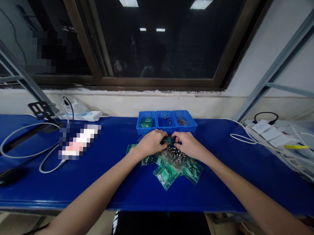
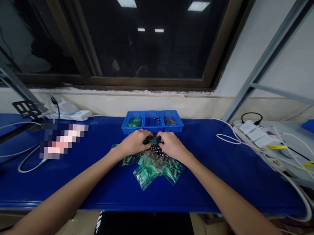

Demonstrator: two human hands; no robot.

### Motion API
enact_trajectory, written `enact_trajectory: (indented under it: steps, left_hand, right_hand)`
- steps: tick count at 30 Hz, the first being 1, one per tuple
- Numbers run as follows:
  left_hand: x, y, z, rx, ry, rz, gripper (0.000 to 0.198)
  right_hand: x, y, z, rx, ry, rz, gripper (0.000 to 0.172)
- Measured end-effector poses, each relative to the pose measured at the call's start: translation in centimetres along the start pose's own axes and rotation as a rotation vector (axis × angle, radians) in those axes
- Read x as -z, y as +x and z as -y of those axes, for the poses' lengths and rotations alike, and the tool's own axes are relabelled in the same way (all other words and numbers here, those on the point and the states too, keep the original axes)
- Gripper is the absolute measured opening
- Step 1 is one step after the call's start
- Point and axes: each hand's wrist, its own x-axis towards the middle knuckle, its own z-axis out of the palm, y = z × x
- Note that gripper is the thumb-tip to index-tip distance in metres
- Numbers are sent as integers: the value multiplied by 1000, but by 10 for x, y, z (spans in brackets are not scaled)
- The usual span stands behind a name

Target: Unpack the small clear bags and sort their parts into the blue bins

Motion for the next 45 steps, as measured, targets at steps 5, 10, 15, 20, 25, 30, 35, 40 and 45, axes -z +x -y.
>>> enact_trajectory:
  steps: [5,10,15,20,25,30,35,40,45]
  left_hand:
    - [-2,0,-1,-12,-21,-4,25]
    - [-4,-2,-4,-48,-33,-62,23]
    - [-1,-2,-7,-107,-48,-152,18]
    - [7,-2,-11,-135,-50,-236,16]
    - [15,-3,-15,-147,-40,-252,29]
    - [17,-4,-14,-142,-1,-240,37]
    - [15,-3,-11,-141,80,-274,24]
    - [15,-1,-8,-139,54,-372,17]
    - [13,0,-5,-56,-85,-455,16]
  right_hand:
    - [4,1,1,4,15,19,29]
    - [7,2,4,-16,92,-11,27]
    - [12,3,13,-56,251,-81,22]
    - [18,4,15,-48,417,-164,16]
    - [19,7,11,-105,599,-218,19]
    - [20,7,13,-168,784,-226,22]
    - [22,5,20,-174,880,-200,20]
    - [25,3,22,-218,999,-133,16]
    - [27,2,24,-178,1057,-43,28]
